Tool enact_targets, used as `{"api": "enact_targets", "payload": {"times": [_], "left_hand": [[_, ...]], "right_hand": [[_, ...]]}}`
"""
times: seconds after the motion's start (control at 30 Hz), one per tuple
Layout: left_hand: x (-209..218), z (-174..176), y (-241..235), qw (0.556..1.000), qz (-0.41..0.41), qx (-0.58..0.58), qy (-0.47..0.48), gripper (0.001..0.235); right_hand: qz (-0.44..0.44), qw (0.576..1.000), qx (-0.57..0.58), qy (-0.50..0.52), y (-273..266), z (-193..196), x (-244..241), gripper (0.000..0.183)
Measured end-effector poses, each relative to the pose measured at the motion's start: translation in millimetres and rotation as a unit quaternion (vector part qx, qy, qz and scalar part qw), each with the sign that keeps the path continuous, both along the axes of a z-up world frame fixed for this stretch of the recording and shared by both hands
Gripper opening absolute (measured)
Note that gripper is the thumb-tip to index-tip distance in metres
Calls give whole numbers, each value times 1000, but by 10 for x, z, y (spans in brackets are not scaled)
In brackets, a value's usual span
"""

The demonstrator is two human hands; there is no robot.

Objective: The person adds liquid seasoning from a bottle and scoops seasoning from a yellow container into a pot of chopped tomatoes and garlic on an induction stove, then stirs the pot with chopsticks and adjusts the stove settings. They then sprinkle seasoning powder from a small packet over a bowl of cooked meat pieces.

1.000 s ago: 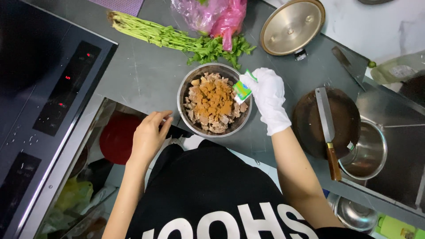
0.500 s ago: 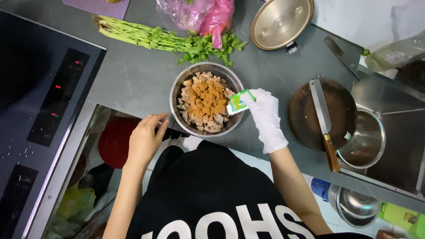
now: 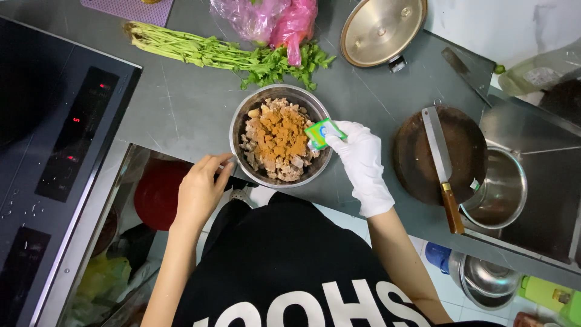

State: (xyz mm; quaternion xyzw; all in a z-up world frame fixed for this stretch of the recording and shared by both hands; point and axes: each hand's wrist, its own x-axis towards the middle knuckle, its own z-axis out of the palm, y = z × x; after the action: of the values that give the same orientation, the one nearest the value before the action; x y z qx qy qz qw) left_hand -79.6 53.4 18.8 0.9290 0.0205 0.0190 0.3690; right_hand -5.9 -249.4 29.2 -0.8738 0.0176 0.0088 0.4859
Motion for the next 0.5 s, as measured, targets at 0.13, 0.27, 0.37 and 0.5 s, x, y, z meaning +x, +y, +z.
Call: {"api": "enact_targets", "payload": {"times": [0.13, 0.27, 0.37, 0.5], "left_hand": [[-15, -37, 18, 1000, 9, 15, 8, 20], [-12, -28, 24, 1000, 9, 15, 2, 19], [0, -34, 16, 1000, 12, 14, 6, 19], [14, -16, 13, 1000, 3, 13, 0, 20]], "right_hand": [[5, 988, -138, -69, -57, -40, -6, 22], [34, 984, -156, -82, -33, -6, -26, 26], [8, 981, -194, -15, -38, -63, -32, 37], [10, 989, -125, -85, -2, -76, -53, 20]]}}
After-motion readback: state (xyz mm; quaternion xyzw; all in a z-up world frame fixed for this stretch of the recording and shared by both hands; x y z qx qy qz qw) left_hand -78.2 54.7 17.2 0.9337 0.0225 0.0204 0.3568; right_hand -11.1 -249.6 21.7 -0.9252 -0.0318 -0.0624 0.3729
